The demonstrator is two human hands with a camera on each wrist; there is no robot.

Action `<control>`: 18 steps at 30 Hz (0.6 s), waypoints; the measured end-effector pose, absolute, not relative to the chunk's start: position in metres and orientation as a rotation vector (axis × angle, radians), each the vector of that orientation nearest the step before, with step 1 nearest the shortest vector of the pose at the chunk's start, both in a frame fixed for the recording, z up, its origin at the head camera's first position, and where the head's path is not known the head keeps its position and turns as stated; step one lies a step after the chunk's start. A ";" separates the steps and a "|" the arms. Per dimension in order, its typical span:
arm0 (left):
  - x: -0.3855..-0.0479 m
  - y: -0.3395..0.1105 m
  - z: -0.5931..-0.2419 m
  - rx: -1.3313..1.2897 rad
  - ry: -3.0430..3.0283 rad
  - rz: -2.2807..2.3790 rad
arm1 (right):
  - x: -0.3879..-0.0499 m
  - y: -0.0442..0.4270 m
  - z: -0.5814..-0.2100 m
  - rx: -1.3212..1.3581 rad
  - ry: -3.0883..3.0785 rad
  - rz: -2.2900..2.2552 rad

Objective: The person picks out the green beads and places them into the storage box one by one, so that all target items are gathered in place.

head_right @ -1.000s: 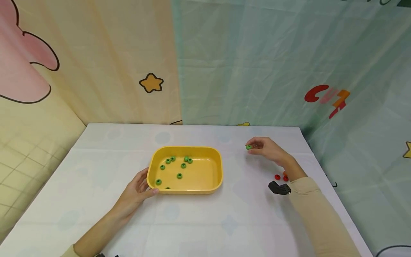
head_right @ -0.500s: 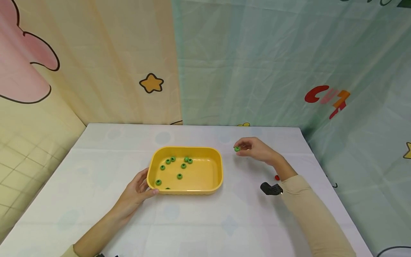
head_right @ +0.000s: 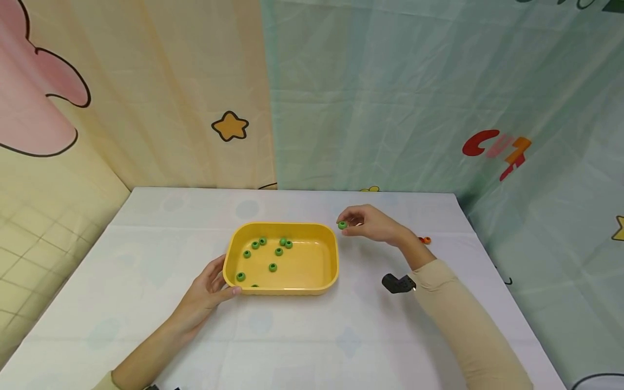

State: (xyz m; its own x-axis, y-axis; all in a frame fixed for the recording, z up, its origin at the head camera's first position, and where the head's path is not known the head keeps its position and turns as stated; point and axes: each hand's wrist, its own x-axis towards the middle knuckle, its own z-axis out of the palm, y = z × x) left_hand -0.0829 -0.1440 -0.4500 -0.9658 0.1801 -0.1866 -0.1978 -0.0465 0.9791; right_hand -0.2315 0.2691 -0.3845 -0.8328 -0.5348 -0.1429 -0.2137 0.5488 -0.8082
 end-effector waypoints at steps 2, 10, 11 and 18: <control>-0.083 -0.144 -0.450 -0.019 1.969 2.100 | -0.233 0.264 -0.383 -0.641 2.409 -1.181; -0.084 -0.142 -0.450 -0.014 1.958 2.108 | -0.240 0.236 -0.376 -0.734 2.375 -1.138; -0.084 -0.141 -0.450 -0.014 1.957 2.109 | -0.241 0.232 -0.375 -0.741 2.372 -1.131; -0.084 -0.141 -0.450 -0.011 1.951 2.111 | -0.247 0.207 -0.371 -0.796 2.329 -1.109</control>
